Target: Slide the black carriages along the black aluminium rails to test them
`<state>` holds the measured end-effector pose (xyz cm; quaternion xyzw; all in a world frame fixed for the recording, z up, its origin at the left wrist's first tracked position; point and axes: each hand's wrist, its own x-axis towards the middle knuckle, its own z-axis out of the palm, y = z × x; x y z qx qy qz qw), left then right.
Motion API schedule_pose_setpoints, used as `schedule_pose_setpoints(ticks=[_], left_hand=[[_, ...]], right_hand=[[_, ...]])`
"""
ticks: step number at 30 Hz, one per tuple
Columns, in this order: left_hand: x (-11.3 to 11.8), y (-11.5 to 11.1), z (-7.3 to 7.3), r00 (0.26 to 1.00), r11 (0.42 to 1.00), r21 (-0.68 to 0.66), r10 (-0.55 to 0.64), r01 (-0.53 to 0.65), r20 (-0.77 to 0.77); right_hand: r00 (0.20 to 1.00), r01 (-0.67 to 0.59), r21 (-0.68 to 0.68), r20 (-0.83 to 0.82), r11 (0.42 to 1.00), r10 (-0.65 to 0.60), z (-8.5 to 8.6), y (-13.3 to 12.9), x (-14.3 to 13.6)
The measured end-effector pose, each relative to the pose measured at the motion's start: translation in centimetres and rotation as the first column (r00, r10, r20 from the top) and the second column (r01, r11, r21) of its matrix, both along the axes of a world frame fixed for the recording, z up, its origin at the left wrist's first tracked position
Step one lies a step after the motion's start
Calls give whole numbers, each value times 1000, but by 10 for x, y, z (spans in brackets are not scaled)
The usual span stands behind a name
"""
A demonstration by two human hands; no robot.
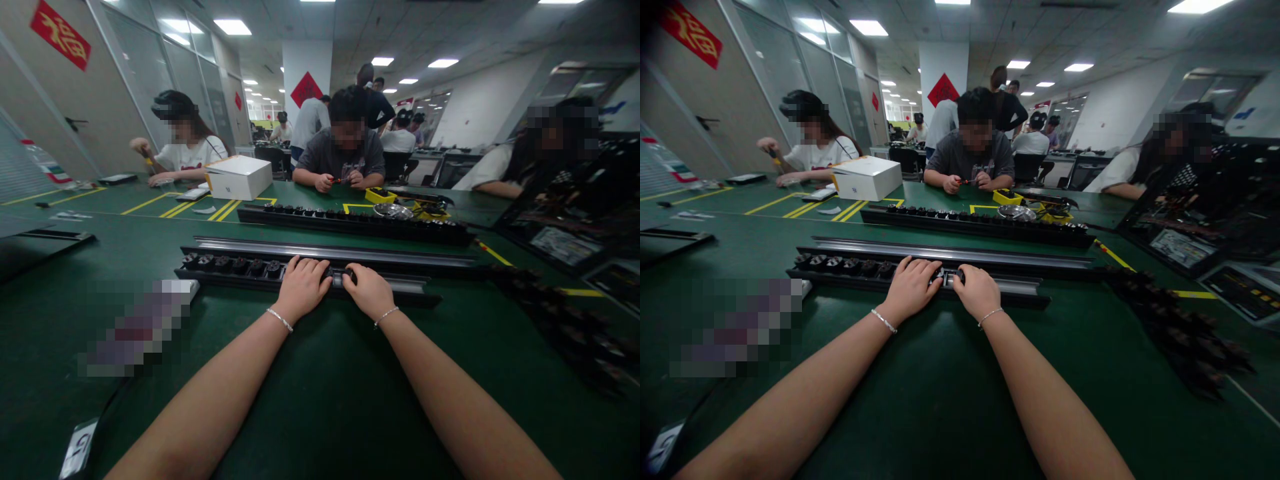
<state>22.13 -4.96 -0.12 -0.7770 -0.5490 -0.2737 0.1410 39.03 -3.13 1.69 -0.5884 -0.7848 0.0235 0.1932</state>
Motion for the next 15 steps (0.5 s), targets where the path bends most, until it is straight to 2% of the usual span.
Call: schedule_pose_setpoints(ticks=[15], left_hand=[[0, -1, 0, 1000, 1000, 11, 5, -4, -20]], right_hand=[[1000, -9, 12, -4, 1000, 9, -2, 0, 17]])
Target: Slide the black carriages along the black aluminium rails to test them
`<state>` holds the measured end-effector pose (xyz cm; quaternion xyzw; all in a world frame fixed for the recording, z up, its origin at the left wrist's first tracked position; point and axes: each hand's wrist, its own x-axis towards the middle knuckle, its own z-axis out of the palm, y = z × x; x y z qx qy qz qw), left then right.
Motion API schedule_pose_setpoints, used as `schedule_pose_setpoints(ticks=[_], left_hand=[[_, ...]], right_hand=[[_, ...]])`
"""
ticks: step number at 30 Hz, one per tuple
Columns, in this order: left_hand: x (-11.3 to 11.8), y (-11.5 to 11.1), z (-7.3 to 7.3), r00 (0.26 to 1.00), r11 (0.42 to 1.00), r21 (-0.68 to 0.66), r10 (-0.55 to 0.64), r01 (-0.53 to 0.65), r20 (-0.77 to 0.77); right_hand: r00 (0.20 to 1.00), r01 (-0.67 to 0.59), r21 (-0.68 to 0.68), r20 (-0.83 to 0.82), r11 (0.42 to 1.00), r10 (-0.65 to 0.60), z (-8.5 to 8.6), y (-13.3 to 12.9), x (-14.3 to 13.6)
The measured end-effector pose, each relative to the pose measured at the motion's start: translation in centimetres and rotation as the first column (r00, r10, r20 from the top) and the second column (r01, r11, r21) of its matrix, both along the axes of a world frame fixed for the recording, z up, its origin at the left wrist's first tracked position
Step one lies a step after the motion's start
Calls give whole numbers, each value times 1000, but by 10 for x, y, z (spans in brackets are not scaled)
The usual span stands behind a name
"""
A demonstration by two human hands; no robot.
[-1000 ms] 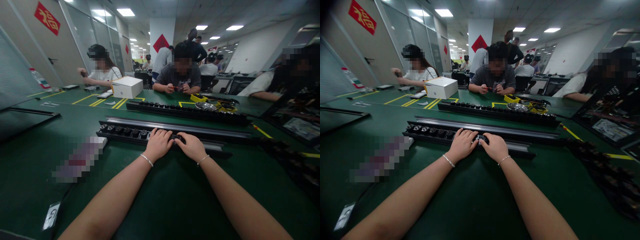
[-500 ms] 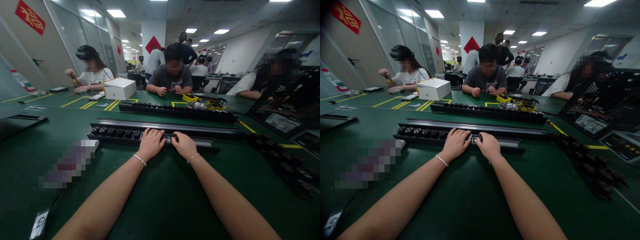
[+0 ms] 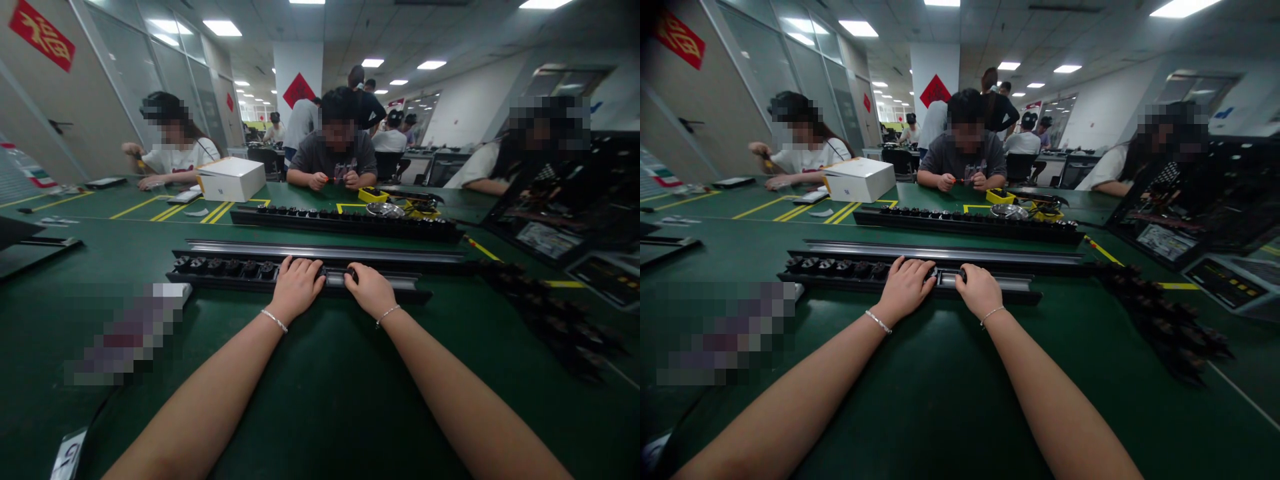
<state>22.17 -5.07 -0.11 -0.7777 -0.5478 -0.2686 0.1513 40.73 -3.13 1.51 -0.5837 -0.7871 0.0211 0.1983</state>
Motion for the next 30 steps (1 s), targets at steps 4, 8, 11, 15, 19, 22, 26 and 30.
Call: schedule_pose_setpoints(ticks=[4, 8, 11, 15, 19, 22, 26, 30], left_hand=[[0, 0, 0, 1000, 1000, 6, 0, 0, -2], [0, 2, -2, 1000, 1000, 23, 0, 0, -1], [0, 3, -3, 1000, 999, 37, 1, -1, 1], [0, 4, -4, 1000, 999, 52, 13, -13, 10], [1, 4, -3, 1000, 998, 55, 15, -16, 17], [1, 4, -2, 999, 998, 57, 23, -24, 25], [2, 4, -2, 999, 998, 56, 38, -39, 23], [3, 4, -2, 998, 997, 59, 55, -56, 12]], right_hand=[[1000, 4, 27, 31, 1000, -5, 0, -1, 10], [996, 36, 112, 79, 993, -45, -3, -2, 16], [992, 87, 131, 80, 988, -98, -6, -1, 16], [992, 102, 119, 61, 988, -110, -7, 0, 16], [991, 117, 100, 50, 988, -123, -5, 0, 15], [990, 131, 66, 44, 989, -134, -3, 0, 15], [987, 157, 27, 26, 987, -158, -2, 0, 14], [981, 194, -16, 7, 981, -194, 0, -1, 13]])
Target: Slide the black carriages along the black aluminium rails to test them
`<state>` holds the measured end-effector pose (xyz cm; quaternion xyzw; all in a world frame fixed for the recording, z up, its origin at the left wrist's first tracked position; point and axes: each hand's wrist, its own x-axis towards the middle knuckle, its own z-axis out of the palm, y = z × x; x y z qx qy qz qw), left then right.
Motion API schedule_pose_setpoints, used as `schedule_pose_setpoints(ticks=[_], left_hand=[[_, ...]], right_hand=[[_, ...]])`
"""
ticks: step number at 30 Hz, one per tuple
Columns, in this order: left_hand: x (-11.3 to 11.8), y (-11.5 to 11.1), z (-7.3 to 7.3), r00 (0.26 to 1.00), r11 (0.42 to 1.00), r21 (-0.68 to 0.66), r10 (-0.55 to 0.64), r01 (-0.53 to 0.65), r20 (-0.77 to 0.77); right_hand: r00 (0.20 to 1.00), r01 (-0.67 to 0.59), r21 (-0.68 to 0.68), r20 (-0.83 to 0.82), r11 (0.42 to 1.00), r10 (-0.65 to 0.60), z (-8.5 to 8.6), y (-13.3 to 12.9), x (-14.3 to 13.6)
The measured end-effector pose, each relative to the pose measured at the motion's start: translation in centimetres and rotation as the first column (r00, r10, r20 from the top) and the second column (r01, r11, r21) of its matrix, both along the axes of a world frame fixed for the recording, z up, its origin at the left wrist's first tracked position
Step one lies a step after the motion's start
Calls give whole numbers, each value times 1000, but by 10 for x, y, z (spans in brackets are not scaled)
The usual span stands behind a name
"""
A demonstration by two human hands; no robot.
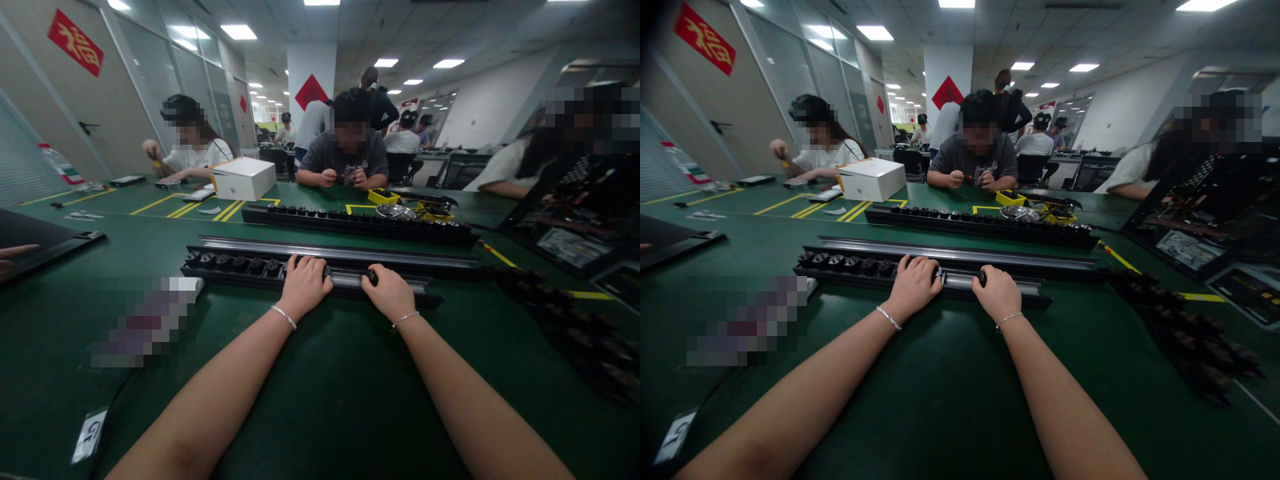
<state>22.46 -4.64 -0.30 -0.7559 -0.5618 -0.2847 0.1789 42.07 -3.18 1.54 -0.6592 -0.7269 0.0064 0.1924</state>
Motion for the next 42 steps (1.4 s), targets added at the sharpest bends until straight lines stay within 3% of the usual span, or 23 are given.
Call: schedule_pose_setpoints(ticks=[17, 27, 42], left_hand=[[4, 3, -3, 999, 999, 1, 48, -48, -20], [-2, -2, 4, 999, 999, -28, -29, 28, -21], [-1, 4, 1, 999, 1000, -9, -14, 14, -41]], right_hand=[[999, 27, 40, 15, 999, -28, -2, 2, 5], [997, 74, 47, 19, 996, -75, 0, 0, 7], [998, 62, 111, 19, 992, -64, -2, 3, 13]])
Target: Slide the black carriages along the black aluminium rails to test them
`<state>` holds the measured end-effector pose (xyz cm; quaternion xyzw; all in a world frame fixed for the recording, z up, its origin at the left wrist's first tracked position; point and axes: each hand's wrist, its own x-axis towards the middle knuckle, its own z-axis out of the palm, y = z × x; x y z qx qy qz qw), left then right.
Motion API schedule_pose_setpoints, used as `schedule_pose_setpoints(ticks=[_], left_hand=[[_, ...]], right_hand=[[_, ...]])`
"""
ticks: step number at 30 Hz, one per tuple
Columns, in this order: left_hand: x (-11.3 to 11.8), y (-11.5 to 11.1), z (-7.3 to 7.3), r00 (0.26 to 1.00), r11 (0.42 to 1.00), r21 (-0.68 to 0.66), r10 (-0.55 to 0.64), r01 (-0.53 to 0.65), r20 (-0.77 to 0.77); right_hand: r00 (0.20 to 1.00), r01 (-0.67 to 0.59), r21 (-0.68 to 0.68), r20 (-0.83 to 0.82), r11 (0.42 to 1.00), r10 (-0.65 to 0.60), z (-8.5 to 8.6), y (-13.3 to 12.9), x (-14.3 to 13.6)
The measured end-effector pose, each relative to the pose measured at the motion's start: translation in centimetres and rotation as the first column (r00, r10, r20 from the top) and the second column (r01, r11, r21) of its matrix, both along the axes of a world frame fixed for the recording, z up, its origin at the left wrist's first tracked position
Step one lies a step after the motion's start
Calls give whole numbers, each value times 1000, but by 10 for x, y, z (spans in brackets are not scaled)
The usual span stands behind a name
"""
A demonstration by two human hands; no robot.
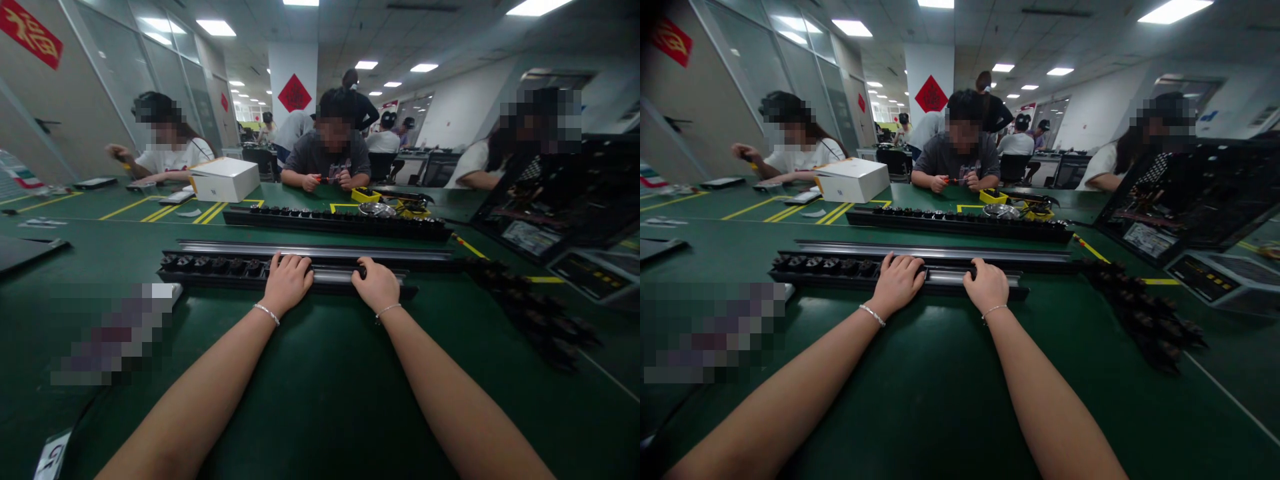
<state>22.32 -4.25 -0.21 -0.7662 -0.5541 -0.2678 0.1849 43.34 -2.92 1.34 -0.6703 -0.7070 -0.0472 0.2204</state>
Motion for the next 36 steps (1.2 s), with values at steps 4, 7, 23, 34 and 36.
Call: schedule_pose_setpoints(ticks=[4, 7, 23, 34, 36], left_hand=[[1, 3, -2, 1000, 1000, 21, 11, -11, 2], [1, 4, -3, 1000, 1000, 21, 14, -14, 15], [51, -15, -12, 962, 961, -136, -254, 240, -98], [42, -14, -7, 953, 942, -182, -297, 283, -55], [42, -14, -8, 953, 941, -178, -300, 286, -53]], right_hand=[[1000, -10, -11, -3, 1000, 10, -1, 4, -1], [1000, -13, -29, -6, 999, 13, 0, 6, -1], [999, 17, -10, -32, 1000, -17, -4, 5, -3], [997, 72, -32, -13, 997, -72, -1, 7, 9], [996, 86, -38, -24, 996, -87, -1, 7, 13]])
